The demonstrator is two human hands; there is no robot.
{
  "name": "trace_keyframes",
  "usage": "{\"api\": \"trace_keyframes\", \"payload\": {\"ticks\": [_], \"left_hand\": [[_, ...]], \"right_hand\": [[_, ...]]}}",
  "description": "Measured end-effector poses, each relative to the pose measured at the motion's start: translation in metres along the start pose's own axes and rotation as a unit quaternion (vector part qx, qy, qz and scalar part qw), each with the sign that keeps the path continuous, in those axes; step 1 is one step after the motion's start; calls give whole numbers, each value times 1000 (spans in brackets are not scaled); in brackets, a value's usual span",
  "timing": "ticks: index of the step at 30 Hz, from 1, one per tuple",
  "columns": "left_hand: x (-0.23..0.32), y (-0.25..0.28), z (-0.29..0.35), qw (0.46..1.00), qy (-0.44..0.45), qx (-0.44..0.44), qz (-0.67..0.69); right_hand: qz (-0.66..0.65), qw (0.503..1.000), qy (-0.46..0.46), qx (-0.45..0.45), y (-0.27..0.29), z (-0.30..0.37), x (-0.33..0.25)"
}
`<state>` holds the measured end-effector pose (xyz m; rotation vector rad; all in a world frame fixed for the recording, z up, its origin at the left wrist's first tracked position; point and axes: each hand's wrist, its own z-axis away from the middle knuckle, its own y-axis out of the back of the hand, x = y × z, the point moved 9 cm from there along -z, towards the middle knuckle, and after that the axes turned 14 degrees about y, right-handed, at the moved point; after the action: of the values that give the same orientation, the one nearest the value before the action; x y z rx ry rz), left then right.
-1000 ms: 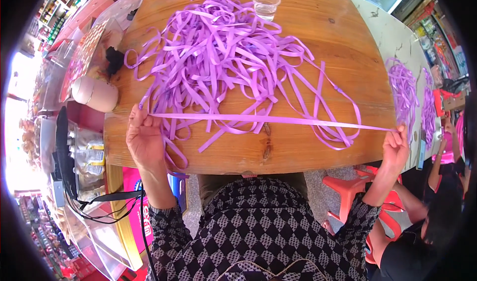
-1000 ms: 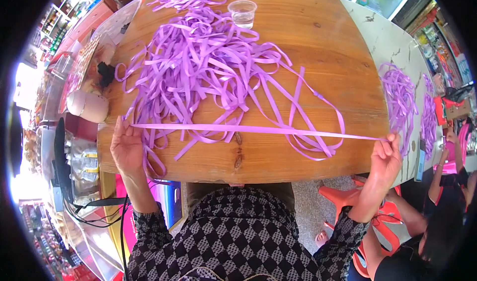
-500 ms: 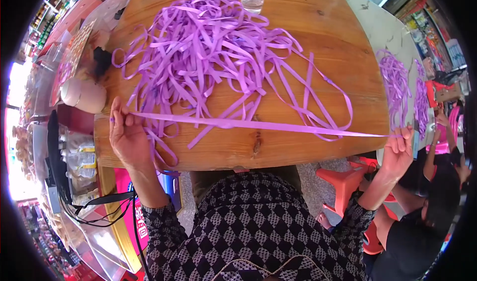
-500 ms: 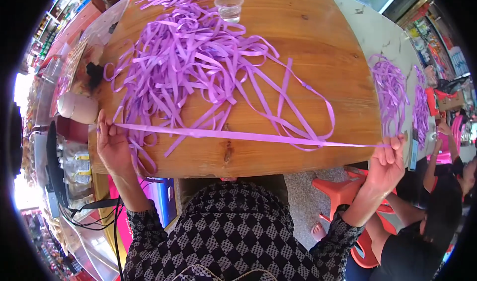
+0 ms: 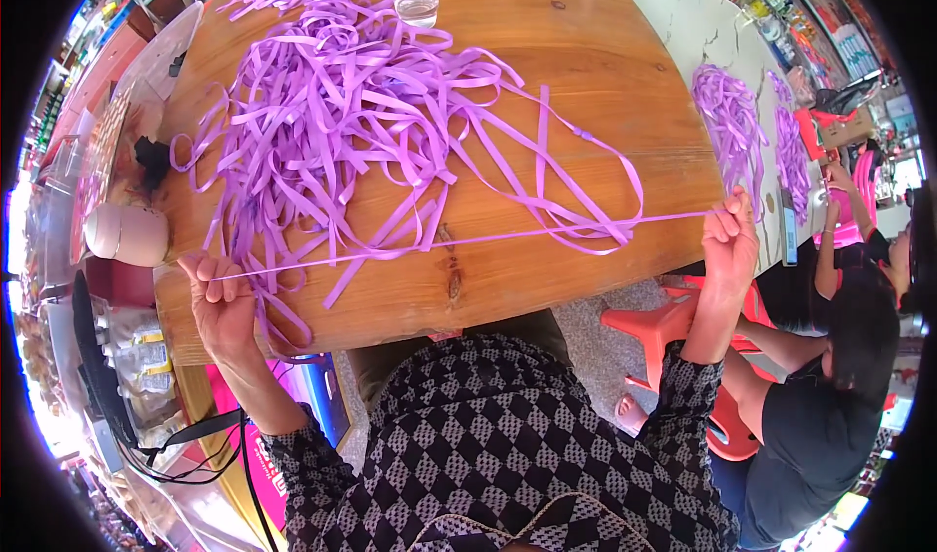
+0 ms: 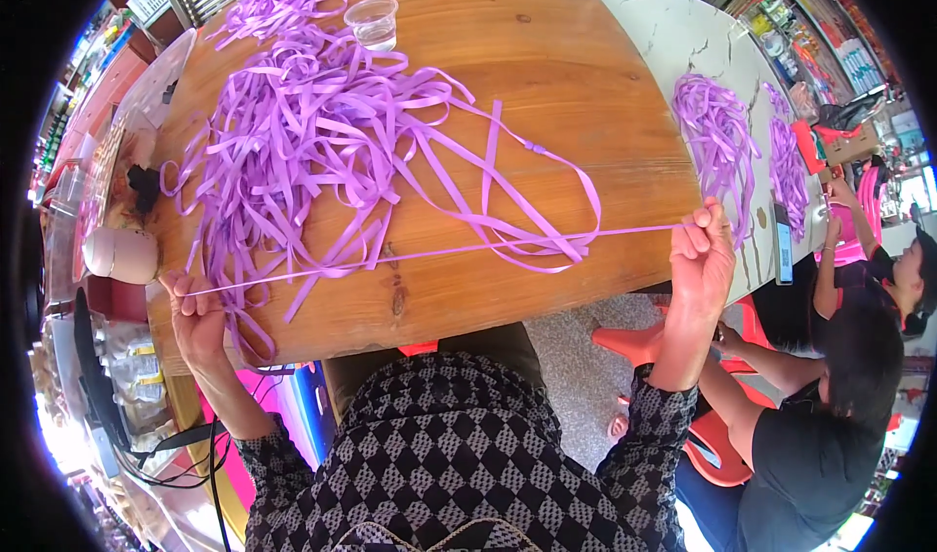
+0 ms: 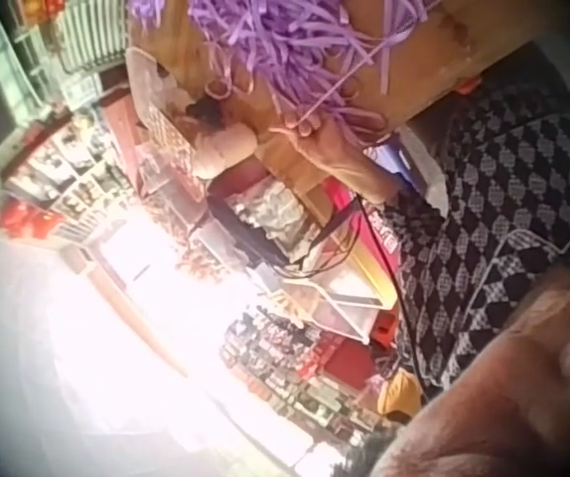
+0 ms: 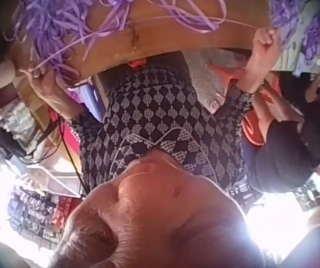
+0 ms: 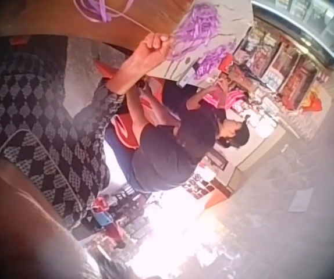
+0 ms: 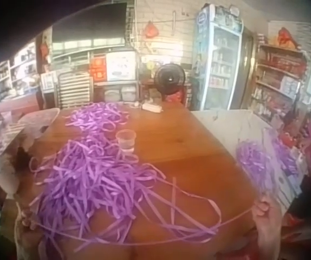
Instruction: The person picks up a purple ribbon from a pile on a table and ties a knot in it by hand. They then pull the ends to tighten the knot before repeating the process with another ribbon.
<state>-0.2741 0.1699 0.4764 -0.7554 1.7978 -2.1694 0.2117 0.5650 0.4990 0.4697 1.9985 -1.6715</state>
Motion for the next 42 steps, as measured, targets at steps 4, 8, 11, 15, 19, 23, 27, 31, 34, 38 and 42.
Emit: {"api": "trace_keyframes", "payload": {"ticks": [4, 8, 11, 15, 19, 23, 27, 31, 34, 38, 42], "left_hand": [[-3, -9, 0, 998, 19, 14, -53], [7, -11, 9, 978, -93, 138, -122], [6, -20, 7, 980, -93, 164, -60], [22, -8, 5, 993, -80, 87, -1], [9, -19, -3, 999, 15, -23, 40], [-19, -48, 1, 964, -85, 62, -243], [-95, -79, -5, 895, -44, 136, -423], [-150, -94, -7, 881, 33, 94, -463], [-183, -89, -7, 868, 149, 91, -465], [-199, -80, -8, 843, 224, 96, -479], [-212, -86, -7, 839, 249, 48, -482]], "right_hand": [[41, 999, -21, 3, 4, 0, 2], [193, 980, 37, 25, -2, 0, -2], [240, 966, 68, 67, 3, 0, -8], [198, 972, 55, 115, 14, 1, -3], [123, 987, 13, 103, 6, 2, 15], [82, 994, -20, -64, -34, 1, 34], [190, 969, -37, -154, -84, 35, 72], [275, 923, -141, -228, -148, 90, 125], [278, 903, -182, -272, -168, 111, 147], [245, 885, -241, -313, -166, 131, 168], [216, 899, -265, -274, -163, 144, 175]]}}
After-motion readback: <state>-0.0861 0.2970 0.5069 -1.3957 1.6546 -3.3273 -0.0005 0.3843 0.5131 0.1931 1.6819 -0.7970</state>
